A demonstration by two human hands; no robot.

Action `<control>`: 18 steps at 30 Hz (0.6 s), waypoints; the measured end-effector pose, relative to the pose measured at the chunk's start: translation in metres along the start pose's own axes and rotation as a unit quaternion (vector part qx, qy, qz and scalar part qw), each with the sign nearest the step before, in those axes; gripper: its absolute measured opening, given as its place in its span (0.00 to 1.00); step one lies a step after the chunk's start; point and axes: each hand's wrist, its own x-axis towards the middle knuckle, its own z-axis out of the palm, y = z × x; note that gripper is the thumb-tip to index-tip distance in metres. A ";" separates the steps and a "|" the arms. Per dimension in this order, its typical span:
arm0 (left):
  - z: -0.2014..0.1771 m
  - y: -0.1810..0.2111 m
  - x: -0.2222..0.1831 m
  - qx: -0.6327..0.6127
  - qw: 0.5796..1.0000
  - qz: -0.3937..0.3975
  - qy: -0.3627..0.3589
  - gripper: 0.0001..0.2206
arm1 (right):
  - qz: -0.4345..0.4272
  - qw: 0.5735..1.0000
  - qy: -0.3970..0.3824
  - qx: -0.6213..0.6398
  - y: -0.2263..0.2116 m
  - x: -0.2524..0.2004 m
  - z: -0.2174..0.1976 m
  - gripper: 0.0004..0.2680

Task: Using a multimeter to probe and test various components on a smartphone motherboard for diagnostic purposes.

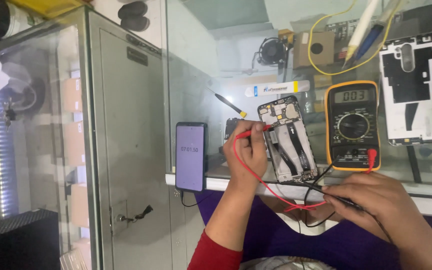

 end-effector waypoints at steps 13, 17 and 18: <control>-0.005 0.003 -0.003 -0.052 0.998 -0.040 -0.011 0.18 | 0.053 0.996 -0.042 -0.056 0.015 -0.018 0.010 0.08; -0.004 0.002 -0.002 -0.056 0.998 -0.020 -0.007 0.15 | 0.057 0.996 -0.041 -0.058 0.011 -0.014 0.008 0.08; -0.005 0.003 -0.002 -0.063 0.998 -0.021 -0.010 0.15 | 0.064 0.995 -0.045 -0.058 0.010 -0.014 0.008 0.07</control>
